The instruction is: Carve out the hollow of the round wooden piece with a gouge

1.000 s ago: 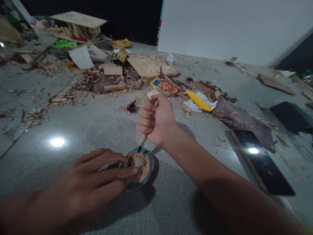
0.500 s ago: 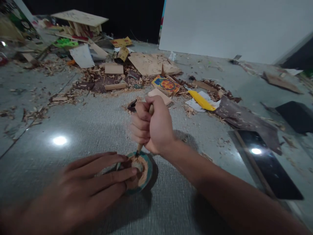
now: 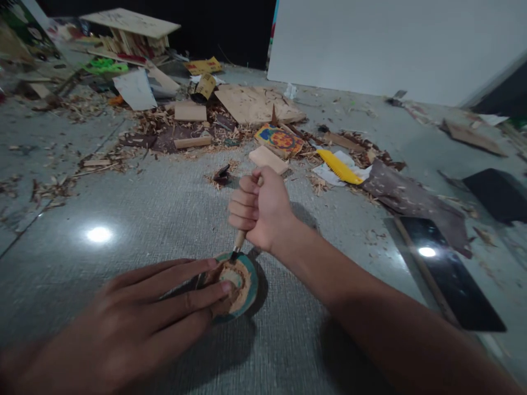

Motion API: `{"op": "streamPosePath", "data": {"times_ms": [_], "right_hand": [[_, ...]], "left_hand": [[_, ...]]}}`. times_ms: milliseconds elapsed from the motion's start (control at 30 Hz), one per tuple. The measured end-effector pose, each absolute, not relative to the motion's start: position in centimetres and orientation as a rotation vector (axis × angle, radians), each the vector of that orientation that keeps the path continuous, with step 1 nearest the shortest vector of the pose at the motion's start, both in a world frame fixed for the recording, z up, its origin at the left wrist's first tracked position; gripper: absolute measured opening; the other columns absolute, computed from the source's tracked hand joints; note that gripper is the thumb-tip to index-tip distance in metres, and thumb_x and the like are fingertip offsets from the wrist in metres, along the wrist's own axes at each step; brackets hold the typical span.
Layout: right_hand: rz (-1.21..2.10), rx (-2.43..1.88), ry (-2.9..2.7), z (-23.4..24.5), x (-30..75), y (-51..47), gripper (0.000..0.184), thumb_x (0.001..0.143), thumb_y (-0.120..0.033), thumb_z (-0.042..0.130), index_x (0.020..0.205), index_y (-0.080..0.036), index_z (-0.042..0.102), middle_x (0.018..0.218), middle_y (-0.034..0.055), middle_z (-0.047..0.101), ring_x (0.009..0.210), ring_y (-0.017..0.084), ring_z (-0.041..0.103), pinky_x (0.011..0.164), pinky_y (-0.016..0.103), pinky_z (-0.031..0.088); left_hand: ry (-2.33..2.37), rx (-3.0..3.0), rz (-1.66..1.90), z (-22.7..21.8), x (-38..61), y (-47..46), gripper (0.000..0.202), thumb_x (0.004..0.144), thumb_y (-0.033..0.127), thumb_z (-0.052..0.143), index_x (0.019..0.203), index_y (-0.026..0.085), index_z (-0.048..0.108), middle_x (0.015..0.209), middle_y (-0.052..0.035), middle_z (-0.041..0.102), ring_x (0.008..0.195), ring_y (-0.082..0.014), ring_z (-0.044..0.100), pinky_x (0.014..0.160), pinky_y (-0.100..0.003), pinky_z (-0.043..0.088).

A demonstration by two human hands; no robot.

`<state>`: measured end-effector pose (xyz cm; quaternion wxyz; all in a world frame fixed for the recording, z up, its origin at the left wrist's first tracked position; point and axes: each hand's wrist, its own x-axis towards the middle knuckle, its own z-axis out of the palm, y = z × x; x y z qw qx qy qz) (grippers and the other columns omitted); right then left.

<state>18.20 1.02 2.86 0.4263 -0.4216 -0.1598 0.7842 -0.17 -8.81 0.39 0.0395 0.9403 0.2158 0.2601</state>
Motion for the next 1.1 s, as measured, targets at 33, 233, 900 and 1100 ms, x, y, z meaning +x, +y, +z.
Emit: {"op": "streamPosePath", "data": {"times_ms": [33,233,900,1100], "right_hand": [[1.932,-1.033,-0.422,3.3,18.3,1.0,0.039,0.086,-0.027,0.035,0.056,-0.024,0.011,0.045,-0.0090,0.006,0.038,0.008,0.002,0.031,0.021,0.008],[1.763,-0.923,-0.773,5.3,17.5,-0.6,0.050,0.093,-0.034,0.023,0.045,-0.022,0.014,0.042,-0.0057,0.007,0.035,0.009,0.004,0.032,0.024,0.009],[1.978,-0.892,-0.831,4.1,16.8,1.4,0.045,0.087,-0.035,0.038,0.049,-0.024,0.016,0.043,-0.0084,0.009,0.037,0.007,0.002,0.031,0.020,0.007],[2.001,-0.921,-0.763,3.2,16.8,2.2,0.043,0.085,-0.033,0.045,0.053,-0.025,0.017,0.045,-0.0099,0.011,0.036,0.006,0.003,0.030,0.019,0.007]], "left_hand": [[0.672,2.889,0.819,0.5,-0.1,-8.7,0.042,0.105,0.013,0.032,0.095,0.017,0.073,0.116,0.0011,0.076,0.109,-0.0203,0.069,0.085,-0.034,0.061],[0.708,2.950,0.863,0.3,-0.1,-7.7,0.035,0.105,0.014,0.038,0.102,0.016,0.072,0.110,0.0015,0.078,0.103,-0.0183,0.072,0.082,-0.029,0.062],[0.678,2.848,0.955,-0.1,0.2,-7.6,0.026,0.097,0.005,0.047,0.100,0.010,0.073,0.108,-0.0041,0.078,0.098,-0.0297,0.075,0.072,-0.044,0.068],[0.660,2.862,0.964,0.0,0.2,-7.8,0.028,0.098,0.006,0.044,0.102,0.011,0.072,0.105,-0.0035,0.079,0.100,-0.0287,0.075,0.071,-0.043,0.068]]}}
